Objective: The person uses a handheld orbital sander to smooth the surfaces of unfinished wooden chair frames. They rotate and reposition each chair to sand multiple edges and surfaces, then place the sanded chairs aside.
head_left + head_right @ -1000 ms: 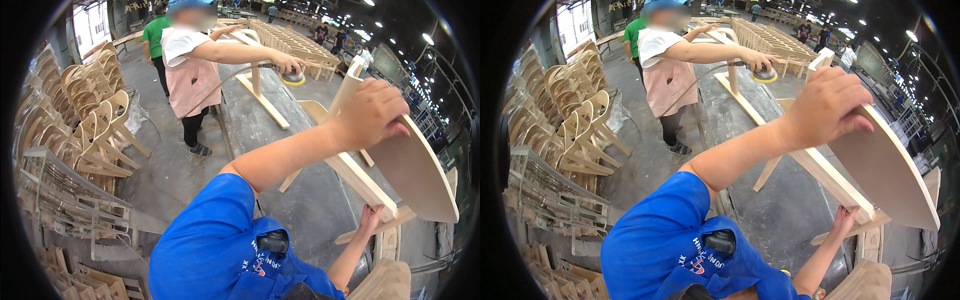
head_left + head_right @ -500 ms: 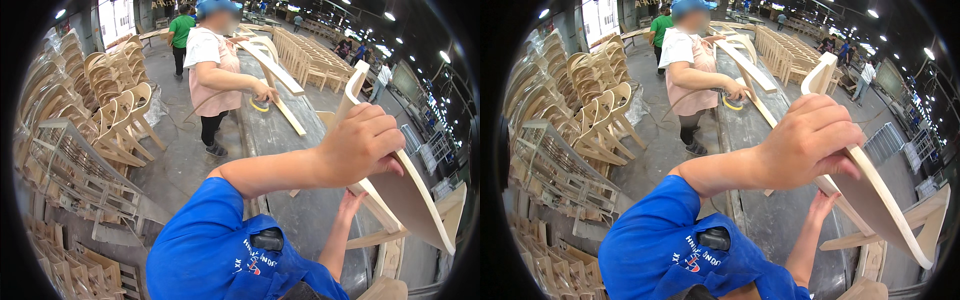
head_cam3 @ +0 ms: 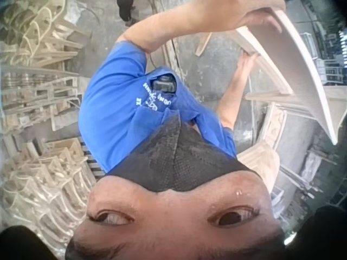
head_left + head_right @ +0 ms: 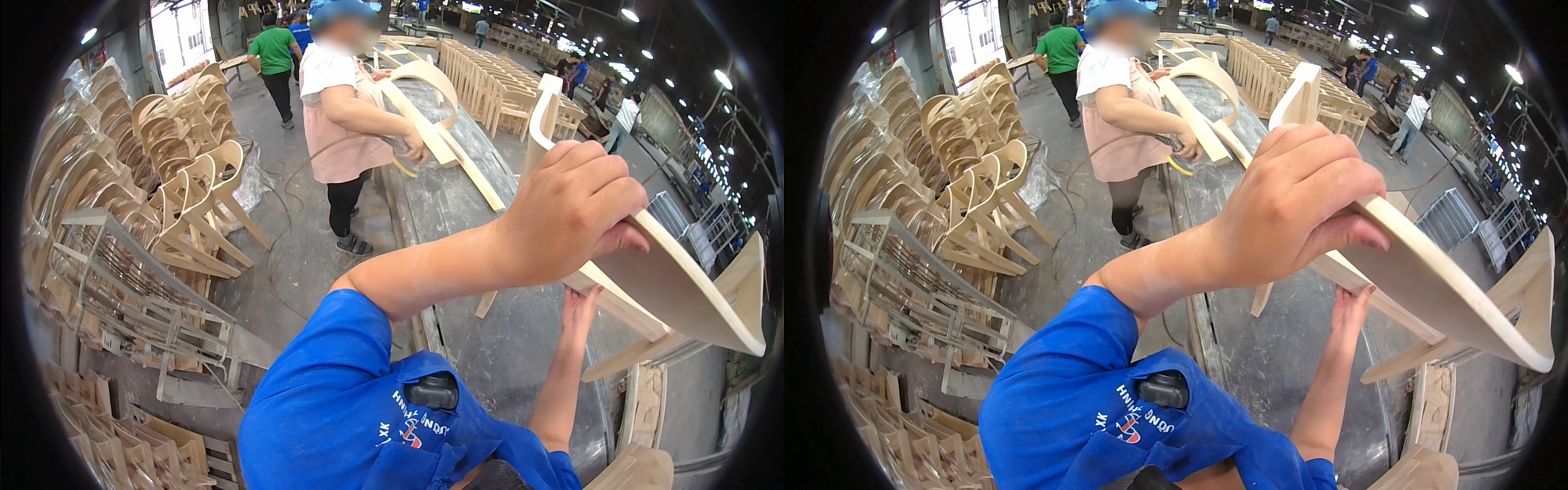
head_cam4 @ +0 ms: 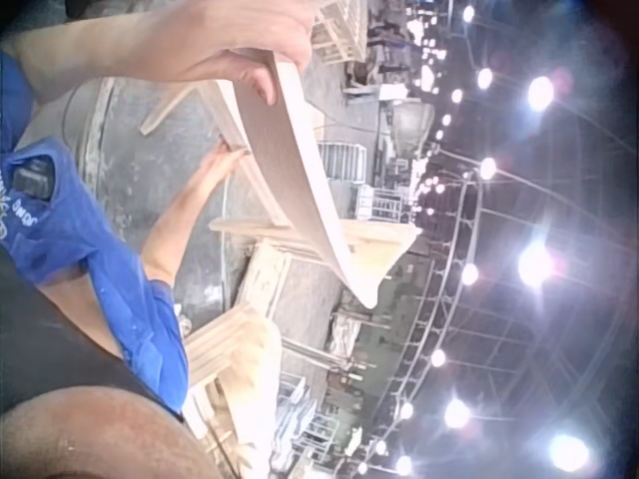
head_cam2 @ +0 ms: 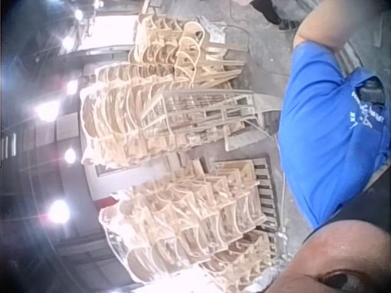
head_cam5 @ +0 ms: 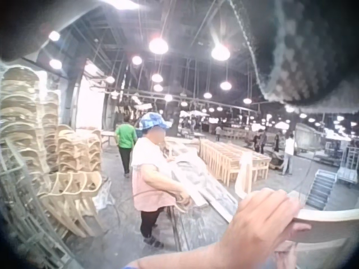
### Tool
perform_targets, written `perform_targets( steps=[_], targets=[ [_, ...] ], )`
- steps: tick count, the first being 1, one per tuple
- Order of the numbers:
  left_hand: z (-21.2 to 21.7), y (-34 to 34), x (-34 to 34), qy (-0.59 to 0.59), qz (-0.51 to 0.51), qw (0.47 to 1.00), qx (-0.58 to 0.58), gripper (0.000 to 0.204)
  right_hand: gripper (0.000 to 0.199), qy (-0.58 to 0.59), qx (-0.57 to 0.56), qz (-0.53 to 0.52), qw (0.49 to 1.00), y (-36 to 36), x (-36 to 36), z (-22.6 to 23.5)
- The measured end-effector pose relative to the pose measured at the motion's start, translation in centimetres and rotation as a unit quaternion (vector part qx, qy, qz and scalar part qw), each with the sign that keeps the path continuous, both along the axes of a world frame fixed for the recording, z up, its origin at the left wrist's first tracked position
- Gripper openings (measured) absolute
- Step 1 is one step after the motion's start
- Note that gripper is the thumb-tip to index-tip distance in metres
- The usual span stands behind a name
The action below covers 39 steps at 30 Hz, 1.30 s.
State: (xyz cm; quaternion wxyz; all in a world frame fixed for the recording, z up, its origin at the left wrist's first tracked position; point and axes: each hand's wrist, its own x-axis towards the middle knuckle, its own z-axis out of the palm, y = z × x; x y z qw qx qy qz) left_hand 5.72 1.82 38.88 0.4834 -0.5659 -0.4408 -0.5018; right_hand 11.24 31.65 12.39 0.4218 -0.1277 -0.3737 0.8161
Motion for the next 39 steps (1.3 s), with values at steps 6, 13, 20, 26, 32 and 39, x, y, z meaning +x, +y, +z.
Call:
perform_targets(
  steps=[6, 13, 20, 26, 32, 39],
  targets=[
    [0.7, 1.9, -3.9, 0.006, -0.002, 1.000, 0.021, 0.027, 0.091, -0.025, -0.002, -0.019, 0.999, 0.9, -3.2, 0.6],
    [1.3, 3.9, -9.7, -0.011, 0.002, 0.999, 0.045, 0.028, 0.083, -0.035, 0.009, -0.054, 0.998, 1.4, -8.0, 0.5],
    [1.2, 4.4, -12.9, -0.014, -0.012, 0.996, 0.082, 0.031, 0.061, -0.053, 0.033, -0.068, 0.996, -1.2, -12.7, -1.2],
    [0.8, 1.4, -11.5, -0.007, 0.033, 0.998, 0.053, 0.034, 0.049, 0.069, 0.156, 0.067, 0.983, -6.3, -14.3, -0.2],
    [0.7, -4.6, -6.1, 0.044, 0.010, 0.995, -0.089, 0.038, 0.047, 0.047, 0.156, 0.117, 0.980, -8.5, -12.2, 0.2],
    [0.1, -9.7, -1.6, -0.018, 0.034, 0.995, -0.089, 0.035, 0.049, -0.033, 0.076, 0.076, 0.994, -6.4, -5.3, 0.4]
  ],
)
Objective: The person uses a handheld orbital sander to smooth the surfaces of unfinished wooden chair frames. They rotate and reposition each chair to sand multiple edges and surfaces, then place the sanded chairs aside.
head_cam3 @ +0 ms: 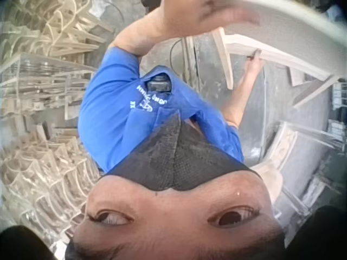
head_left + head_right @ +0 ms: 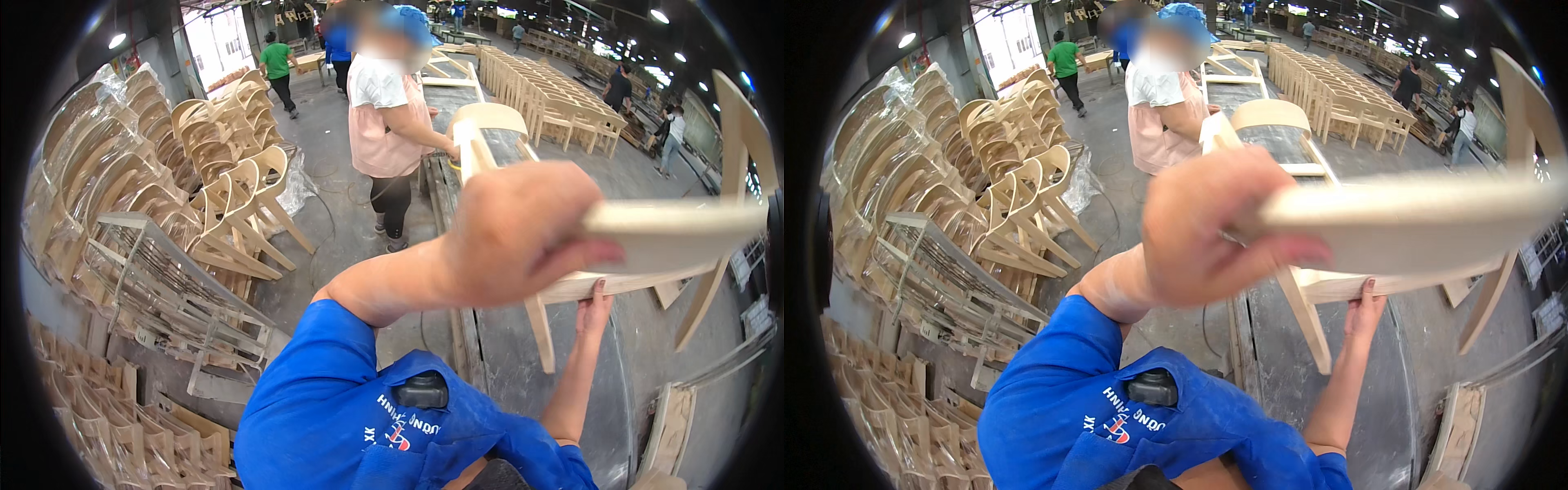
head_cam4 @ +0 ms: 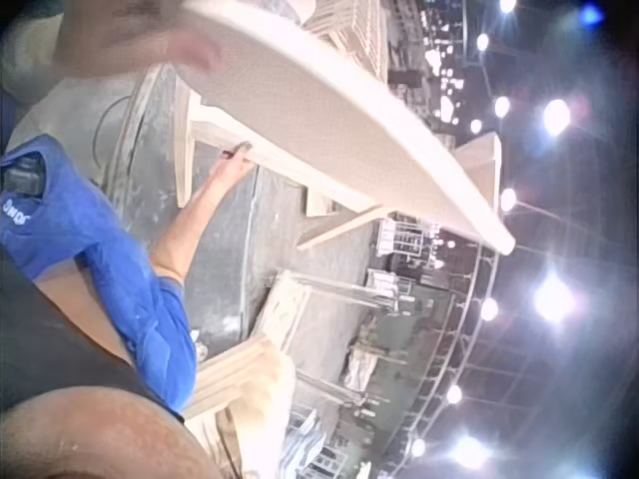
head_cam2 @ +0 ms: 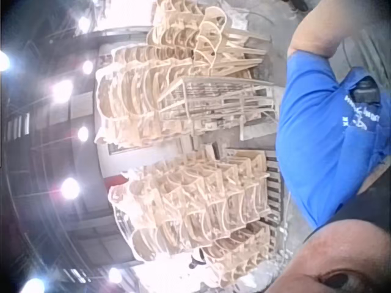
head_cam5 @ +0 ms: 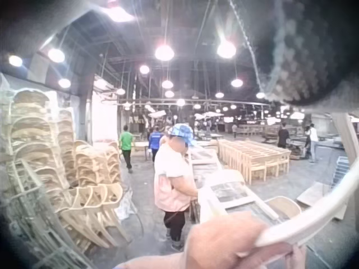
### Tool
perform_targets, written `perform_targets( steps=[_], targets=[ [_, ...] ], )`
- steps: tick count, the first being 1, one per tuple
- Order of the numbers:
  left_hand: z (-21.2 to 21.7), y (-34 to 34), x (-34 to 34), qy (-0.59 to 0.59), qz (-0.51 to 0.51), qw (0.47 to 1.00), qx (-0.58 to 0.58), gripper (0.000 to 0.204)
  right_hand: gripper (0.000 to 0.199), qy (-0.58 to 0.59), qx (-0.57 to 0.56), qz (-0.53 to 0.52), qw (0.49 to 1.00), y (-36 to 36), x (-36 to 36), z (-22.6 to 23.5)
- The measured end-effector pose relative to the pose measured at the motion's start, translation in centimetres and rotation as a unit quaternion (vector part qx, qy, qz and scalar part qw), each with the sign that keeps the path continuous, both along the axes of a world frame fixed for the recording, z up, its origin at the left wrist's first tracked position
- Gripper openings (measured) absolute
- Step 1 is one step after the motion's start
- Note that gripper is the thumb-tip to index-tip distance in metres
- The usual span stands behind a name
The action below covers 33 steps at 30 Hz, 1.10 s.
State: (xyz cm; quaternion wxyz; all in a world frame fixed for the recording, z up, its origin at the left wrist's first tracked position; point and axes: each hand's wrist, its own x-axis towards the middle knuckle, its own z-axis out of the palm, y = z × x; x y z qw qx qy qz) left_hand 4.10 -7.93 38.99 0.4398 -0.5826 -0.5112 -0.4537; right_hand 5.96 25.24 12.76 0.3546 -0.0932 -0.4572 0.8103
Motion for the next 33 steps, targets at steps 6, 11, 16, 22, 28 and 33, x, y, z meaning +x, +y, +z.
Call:
perform_targets(
  steps=[6, 11, 16, 22, 28, 33],
  targets=[
    [-4.2, -0.2, 0.2, -0.257, -0.058, 0.959, 0.106, 0.026, 0.051, -0.073, 0.112, -0.109, 0.985, 2.2, 10.1, 3.1],
    [-9.4, 1.6, -0.8, -0.444, -0.119, 0.880, 0.118, 0.023, 0.052, -0.157, 0.120, -0.161, 0.967, 2.2, 17.1, 1.4],
    [-15.4, 4.1, -2.8, -0.536, -0.084, 0.839, 0.041, 0.021, 0.046, -0.274, 0.116, -0.154, 0.942, 1.4, 21.5, -3.6],
    [-22.2, 7.7, -6.5, -0.615, -0.073, 0.783, -0.052, 0.023, 0.043, -0.402, 0.055, -0.162, 0.900, 0.6, 22.7, -9.1],
    [-27.5, 10.3, -13.4, -0.655, -0.057, 0.748, -0.093, 0.025, 0.046, -0.472, -0.022, -0.155, 0.868, -0.1, 18.3, -13.6],
    [-30.3, 11.4, -20.0, -0.675, -0.043, 0.725, -0.134, 0.026, 0.046, -0.471, -0.072, -0.118, 0.871, -1.0, 13.0, -16.2]
  ],
)
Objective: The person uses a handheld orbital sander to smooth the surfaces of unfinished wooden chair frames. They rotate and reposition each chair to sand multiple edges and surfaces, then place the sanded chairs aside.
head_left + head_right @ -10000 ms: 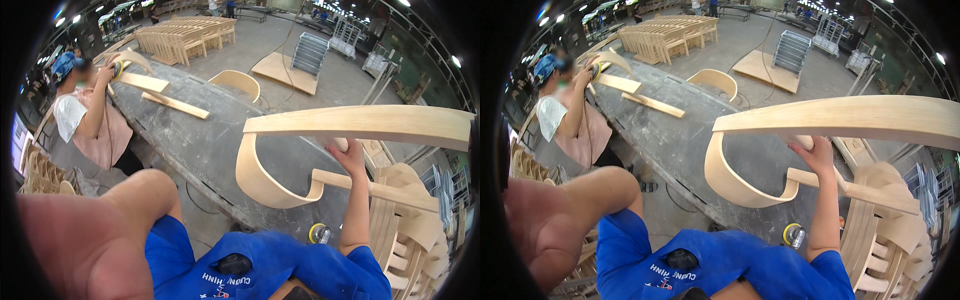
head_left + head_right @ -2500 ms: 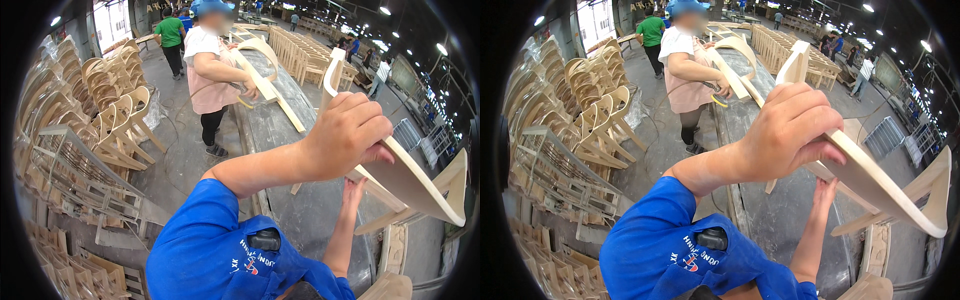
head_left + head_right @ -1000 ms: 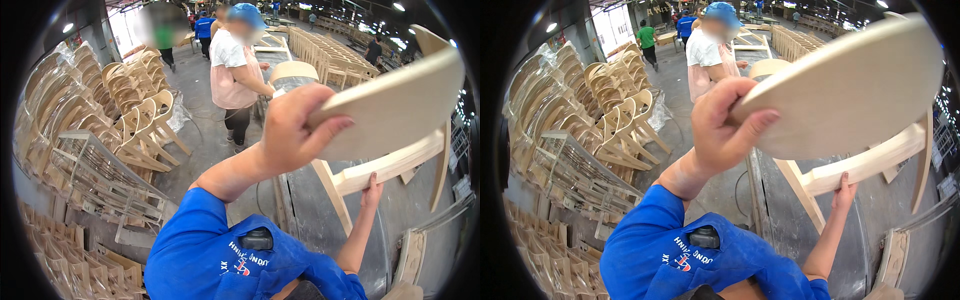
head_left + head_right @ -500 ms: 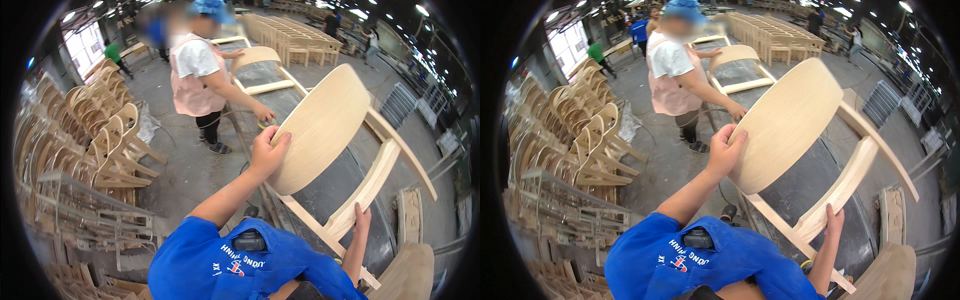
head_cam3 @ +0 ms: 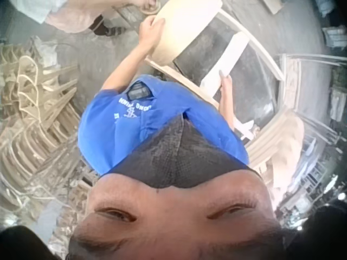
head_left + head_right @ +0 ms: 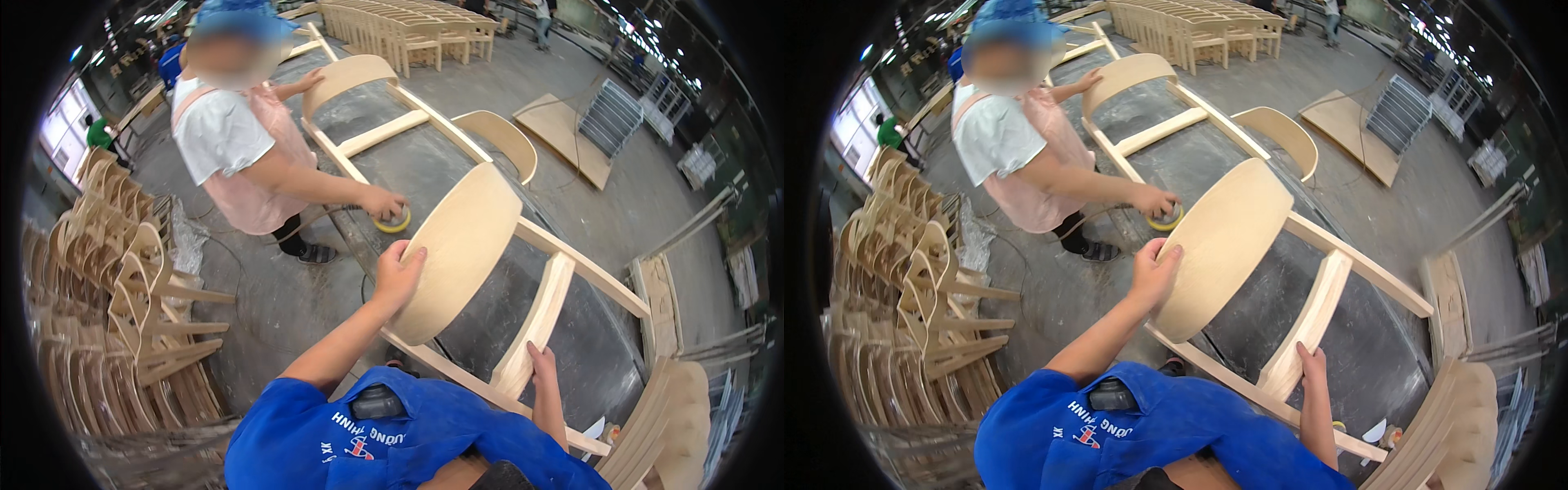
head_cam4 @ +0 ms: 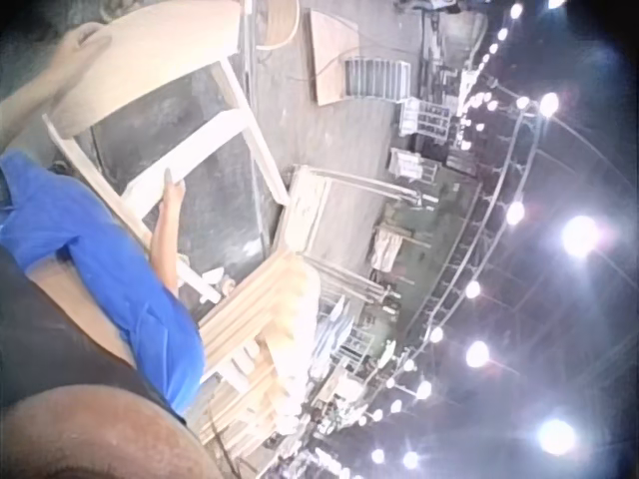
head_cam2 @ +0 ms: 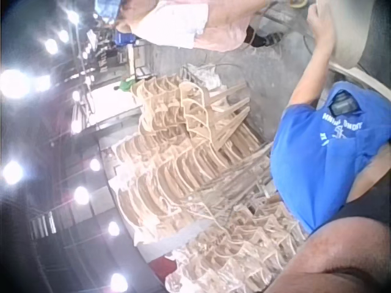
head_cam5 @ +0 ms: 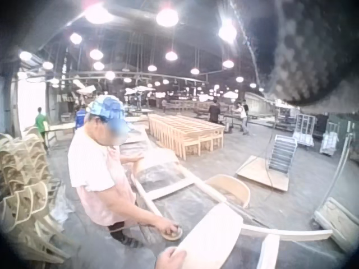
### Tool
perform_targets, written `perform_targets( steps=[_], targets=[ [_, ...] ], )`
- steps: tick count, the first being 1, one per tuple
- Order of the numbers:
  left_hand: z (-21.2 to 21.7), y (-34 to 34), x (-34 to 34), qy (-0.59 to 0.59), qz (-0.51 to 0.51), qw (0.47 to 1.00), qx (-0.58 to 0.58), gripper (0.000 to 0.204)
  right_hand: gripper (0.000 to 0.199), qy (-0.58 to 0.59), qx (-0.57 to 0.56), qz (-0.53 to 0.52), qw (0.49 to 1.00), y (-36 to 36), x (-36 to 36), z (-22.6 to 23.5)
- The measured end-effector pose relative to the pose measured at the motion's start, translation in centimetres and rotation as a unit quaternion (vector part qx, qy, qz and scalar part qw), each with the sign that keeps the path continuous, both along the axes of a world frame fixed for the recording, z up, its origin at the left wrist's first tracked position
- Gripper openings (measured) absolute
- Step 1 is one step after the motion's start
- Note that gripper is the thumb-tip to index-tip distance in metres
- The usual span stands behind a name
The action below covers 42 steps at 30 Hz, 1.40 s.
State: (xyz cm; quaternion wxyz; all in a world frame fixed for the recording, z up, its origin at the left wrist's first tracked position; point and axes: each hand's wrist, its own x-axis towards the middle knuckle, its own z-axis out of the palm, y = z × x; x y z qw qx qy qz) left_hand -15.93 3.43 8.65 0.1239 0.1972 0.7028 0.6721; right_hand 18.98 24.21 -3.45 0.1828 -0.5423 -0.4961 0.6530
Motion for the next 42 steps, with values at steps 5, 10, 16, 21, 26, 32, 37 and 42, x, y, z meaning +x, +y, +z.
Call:
perform_targets(
  steps=[5, 10, 16, 21, 26, 32, 37, 42],
  targets=[
    [0.1, 1.6, -5.3, 0.009, -0.031, 0.999, -0.024, 0.028, 0.047, -0.026, -0.025, -0.010, 0.999, 0.5, -5.0, -1.5],
    [1.0, 4.3, -9.2, -0.001, -0.106, 0.994, -0.020, 0.033, 0.047, -0.013, -0.047, -0.023, 0.999, 2.4, -8.8, -2.5],
    [-1.3, 6.3, -12.1, -0.010, -0.169, 0.986, 0.015, 0.048, 0.047, 0.027, -0.068, -0.072, 0.995, 4.3, -12.5, -4.3],
    [-3.3, 7.3, -13.6, -0.028, -0.164, 0.986, 0.023, 0.046, 0.049, 0.028, -0.052, -0.104, 0.993, 3.3, -14.5, -6.5],
    [-3.9, 7.9, -14.2, 0.024, -0.141, 0.990, -0.009, 0.039, 0.047, -0.024, -0.074, -0.081, 0.994, 3.1, -14.8, -7.3],
    [-4.7, 7.6, -14.5, 0.011, -0.107, 0.994, -0.002, 0.036, 0.052, 0.027, -0.143, -0.011, 0.989, 1.7, -13.7, -7.3],
    [-5.9, 8.3, -16.3, 0.005, -0.092, 0.996, -0.009, 0.035, 0.062, -0.146, 0.018, 0.491, 0.859, -1.7, -5.1, -5.7],
    [-6.3, 10.1, -19.6, 0.025, -0.091, 0.995, -0.033, 0.032, 0.057, -0.328, 0.023, 0.513, 0.793, -4.8, 2.4, -4.9]
  ],
)
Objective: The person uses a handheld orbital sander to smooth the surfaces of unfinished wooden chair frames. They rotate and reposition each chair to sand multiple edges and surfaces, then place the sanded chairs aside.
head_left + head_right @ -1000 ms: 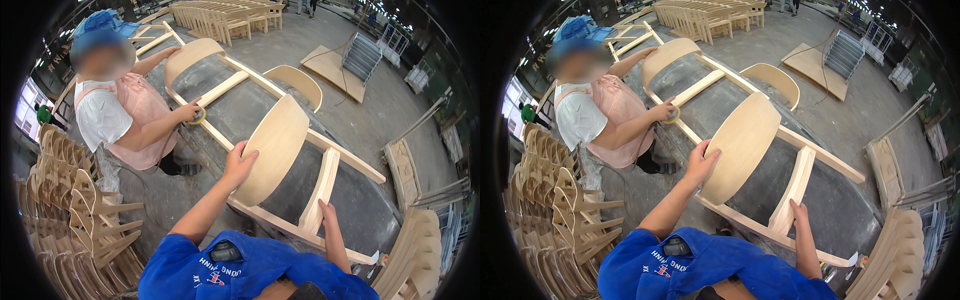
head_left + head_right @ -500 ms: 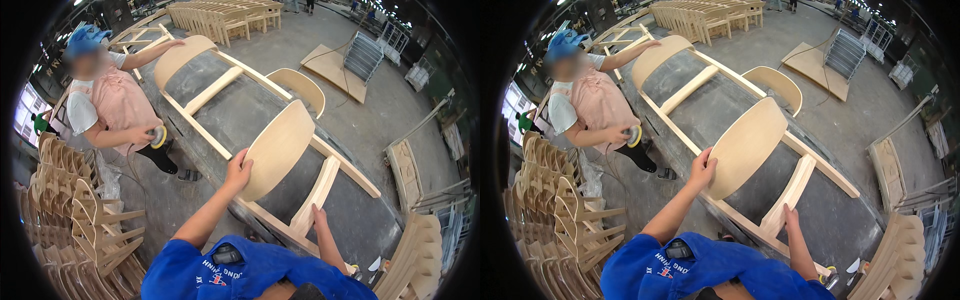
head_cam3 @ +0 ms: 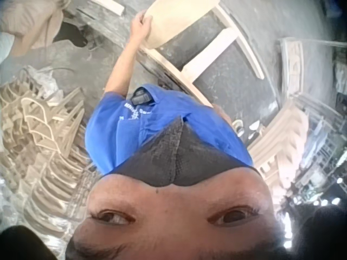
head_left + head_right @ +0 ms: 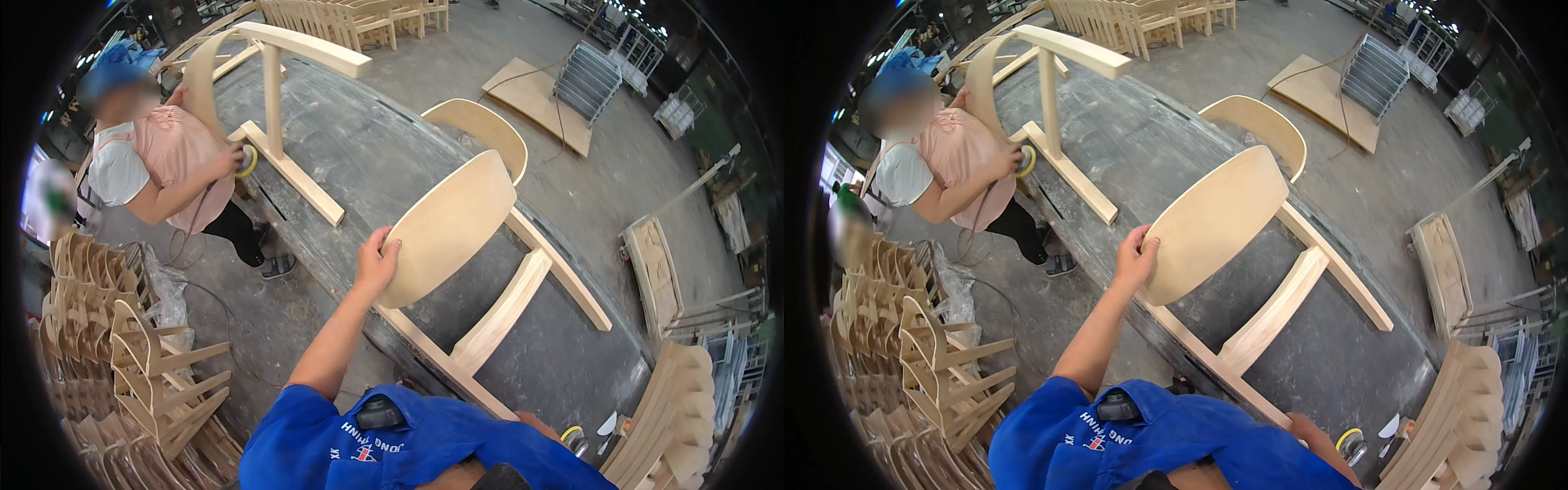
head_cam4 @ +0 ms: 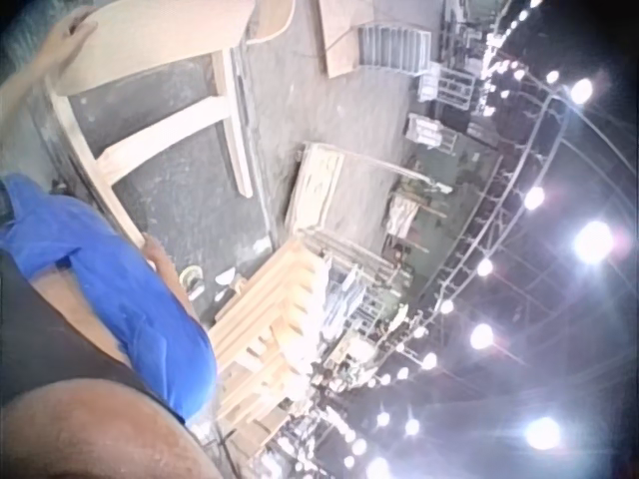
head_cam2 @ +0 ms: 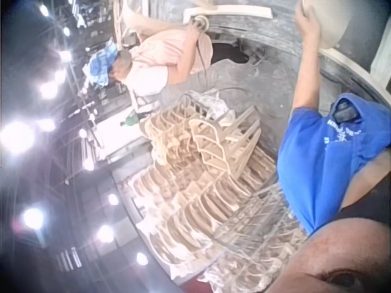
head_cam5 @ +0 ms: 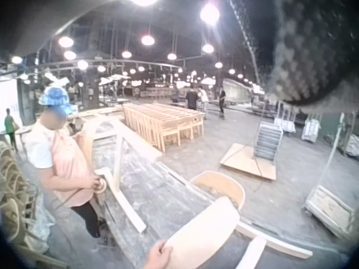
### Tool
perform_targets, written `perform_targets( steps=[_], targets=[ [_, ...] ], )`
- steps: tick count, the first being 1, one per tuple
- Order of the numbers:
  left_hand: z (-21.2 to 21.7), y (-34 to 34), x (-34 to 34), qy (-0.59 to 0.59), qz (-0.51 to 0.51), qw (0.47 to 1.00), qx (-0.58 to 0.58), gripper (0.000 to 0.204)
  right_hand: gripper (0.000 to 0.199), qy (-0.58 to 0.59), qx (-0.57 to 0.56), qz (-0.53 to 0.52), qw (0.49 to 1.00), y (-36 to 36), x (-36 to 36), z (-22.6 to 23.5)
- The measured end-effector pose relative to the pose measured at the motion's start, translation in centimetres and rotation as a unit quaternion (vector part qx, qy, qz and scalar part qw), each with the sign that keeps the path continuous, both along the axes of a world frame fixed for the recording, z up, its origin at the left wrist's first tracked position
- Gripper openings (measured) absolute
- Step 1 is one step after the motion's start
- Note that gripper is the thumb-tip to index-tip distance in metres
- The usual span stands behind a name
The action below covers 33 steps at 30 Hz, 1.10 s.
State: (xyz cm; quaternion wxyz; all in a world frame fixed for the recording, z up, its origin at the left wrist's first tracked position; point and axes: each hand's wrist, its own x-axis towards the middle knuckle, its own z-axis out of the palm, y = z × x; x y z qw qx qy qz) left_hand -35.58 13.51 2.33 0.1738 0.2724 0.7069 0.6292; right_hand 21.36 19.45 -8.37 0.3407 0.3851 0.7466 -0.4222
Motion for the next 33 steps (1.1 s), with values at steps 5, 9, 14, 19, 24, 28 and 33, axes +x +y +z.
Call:
perform_targets(
  steps=[5, 9, 14, 19, 24, 28, 33],
  targets=[
    [0.9, 1.7, -2.0, 0.099, 0.003, 0.980, -0.175, 0.041, 0.043, -0.022, 0.066, -0.088, 0.994, -2.0, 0.5, 0.6],
    [1.0, 4.0, -3.0, 0.132, -0.006, 0.977, -0.167, 0.037, 0.037, 0.039, 0.117, -0.053, 0.991, -3.1, -0.3, -0.2],
    [-0.1, 4.7, -6.2, 0.147, 0.049, 0.980, -0.127, 0.039, 0.035, 0.098, 0.157, -0.064, 0.981, -5.1, -2.7, -1.1],
    [-0.6, 4.7, -13.7, 0.167, 0.068, 0.975, -0.127, 0.044, 0.039, 0.068, 0.172, -0.050, 0.981, -2.2, -7.9, -0.3],
    [-0.7, 5.6, -17.7, 0.223, 0.093, 0.961, -0.135, 0.047, 0.038, 0.064, 0.190, -0.012, 0.980, 3.9, -11.2, 1.3],
    [-0.4, 6.0, -20.2, 0.208, 0.082, 0.963, -0.151, 0.046, 0.035, 0.096, 0.173, 0.010, 0.980, 3.9, -13.0, 0.6],
    [-1.6, 4.8, -21.3, 0.195, 0.054, 0.962, -0.181, 0.047, 0.034, 0.101, 0.217, 0.023, 0.971, 2.0, -14.3, -0.4]
  ],
)
